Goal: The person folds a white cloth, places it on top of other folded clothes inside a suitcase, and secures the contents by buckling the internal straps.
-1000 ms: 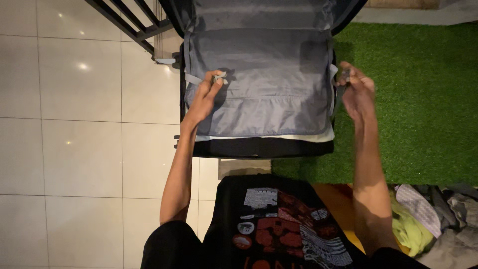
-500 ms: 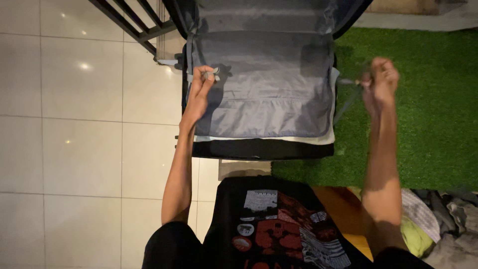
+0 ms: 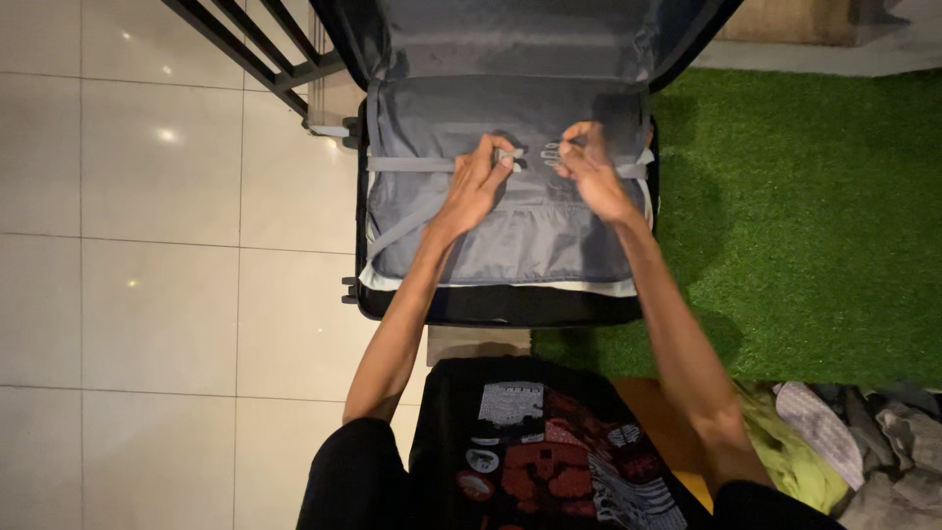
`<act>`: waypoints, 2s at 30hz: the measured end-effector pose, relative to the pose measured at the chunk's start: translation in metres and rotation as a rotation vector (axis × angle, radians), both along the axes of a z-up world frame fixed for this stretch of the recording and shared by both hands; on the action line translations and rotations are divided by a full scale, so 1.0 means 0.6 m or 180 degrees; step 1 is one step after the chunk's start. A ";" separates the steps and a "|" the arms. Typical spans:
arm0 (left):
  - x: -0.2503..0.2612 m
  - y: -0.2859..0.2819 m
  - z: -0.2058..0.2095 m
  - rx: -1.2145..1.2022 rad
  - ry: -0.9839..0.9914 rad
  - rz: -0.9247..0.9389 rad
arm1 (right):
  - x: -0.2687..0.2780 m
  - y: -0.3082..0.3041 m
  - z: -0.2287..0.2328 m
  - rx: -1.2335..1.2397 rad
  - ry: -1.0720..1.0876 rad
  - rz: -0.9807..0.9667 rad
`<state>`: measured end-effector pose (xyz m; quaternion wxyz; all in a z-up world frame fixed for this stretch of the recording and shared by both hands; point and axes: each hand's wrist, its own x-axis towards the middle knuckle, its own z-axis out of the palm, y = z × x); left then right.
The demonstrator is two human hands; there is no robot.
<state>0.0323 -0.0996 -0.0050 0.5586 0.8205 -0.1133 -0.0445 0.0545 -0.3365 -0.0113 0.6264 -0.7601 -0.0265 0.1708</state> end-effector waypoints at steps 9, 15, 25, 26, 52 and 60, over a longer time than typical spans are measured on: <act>0.001 -0.012 -0.008 0.0148 0.0169 -0.0082 | 0.005 0.023 -0.041 0.0154 -0.0200 0.0194; -0.005 -0.015 -0.016 0.0020 -0.0060 -0.0011 | 0.003 0.024 -0.024 -0.0071 -0.0106 0.0256; -0.017 -0.024 -0.015 0.0141 -0.0233 -0.0104 | -0.005 0.029 -0.049 -0.0046 -0.0079 0.0308; -0.018 -0.026 -0.014 0.0214 -0.0291 -0.0125 | -0.005 0.032 -0.051 0.0016 -0.0124 0.0345; -0.052 -0.035 -0.043 0.1224 -0.0948 -0.0219 | -0.048 0.064 0.024 -0.0678 -0.0375 0.0130; -0.092 -0.005 0.018 0.1378 -0.1412 0.0059 | -0.109 0.030 0.012 -0.1535 -0.2122 0.0052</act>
